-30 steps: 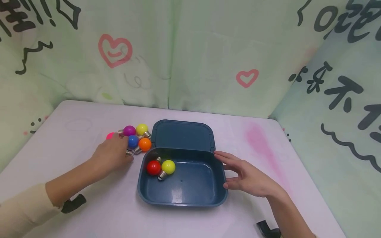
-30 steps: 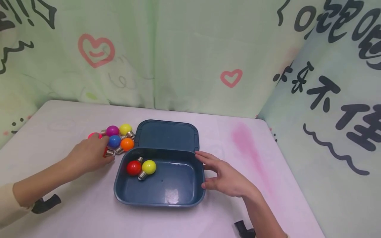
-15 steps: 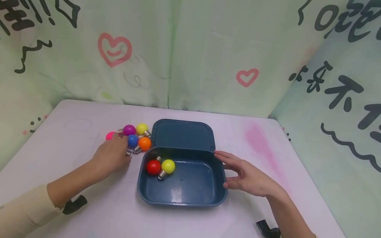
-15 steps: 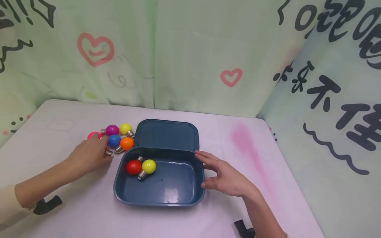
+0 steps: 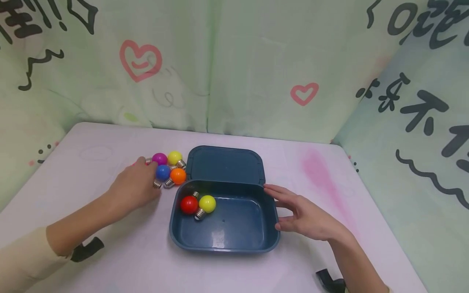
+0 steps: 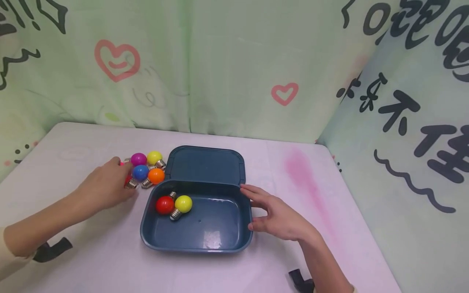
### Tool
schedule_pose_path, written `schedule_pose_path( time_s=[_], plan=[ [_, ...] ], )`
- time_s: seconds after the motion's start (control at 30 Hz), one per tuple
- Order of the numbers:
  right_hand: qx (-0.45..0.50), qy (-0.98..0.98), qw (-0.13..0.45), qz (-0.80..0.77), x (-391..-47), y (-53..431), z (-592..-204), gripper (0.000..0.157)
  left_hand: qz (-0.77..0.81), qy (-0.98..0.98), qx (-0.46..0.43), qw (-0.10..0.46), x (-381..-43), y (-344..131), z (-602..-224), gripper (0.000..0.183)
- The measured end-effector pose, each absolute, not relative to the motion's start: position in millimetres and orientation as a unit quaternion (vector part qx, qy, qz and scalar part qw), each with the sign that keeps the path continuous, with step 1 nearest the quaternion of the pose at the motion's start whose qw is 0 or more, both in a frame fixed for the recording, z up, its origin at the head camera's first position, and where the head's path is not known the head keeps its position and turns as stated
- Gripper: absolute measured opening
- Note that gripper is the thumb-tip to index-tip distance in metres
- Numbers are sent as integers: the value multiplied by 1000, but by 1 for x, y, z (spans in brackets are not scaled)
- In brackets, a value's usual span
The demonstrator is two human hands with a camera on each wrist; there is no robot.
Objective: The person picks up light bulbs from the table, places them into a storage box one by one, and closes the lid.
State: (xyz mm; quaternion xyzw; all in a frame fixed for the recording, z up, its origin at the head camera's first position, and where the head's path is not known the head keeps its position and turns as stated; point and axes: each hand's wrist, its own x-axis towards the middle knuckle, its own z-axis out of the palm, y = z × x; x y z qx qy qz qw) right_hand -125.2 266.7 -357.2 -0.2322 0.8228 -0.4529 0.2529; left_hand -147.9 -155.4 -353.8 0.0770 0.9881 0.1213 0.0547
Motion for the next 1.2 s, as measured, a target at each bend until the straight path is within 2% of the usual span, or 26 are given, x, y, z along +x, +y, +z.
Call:
schedule_pose_path(
  time_s=[0.17, 0.4, 0.6, 0.9, 1.2],
  plan=[
    [-227, 826, 253, -449, -125, 266, -357, 81, 143, 985, 96, 29, -148, -150, -343, 61],
    [-220, 827, 256, -450, -125, 266, -356, 82, 158, 978, 137, 15, -148, -132, -321, 55],
    [-218, 825, 257, -454, -125, 267, -357, 83, 162, 970, 178, 38, -148, -110, -305, 53],
    [-223, 818, 259, -463, -125, 267, -359, 83, 128, 960, 235, 80, -143, -85, -307, 66],
    [-227, 818, 257, -461, -125, 268, -358, 83, 110, 948, 279, 103, -131, -77, -315, 56]
  ],
)
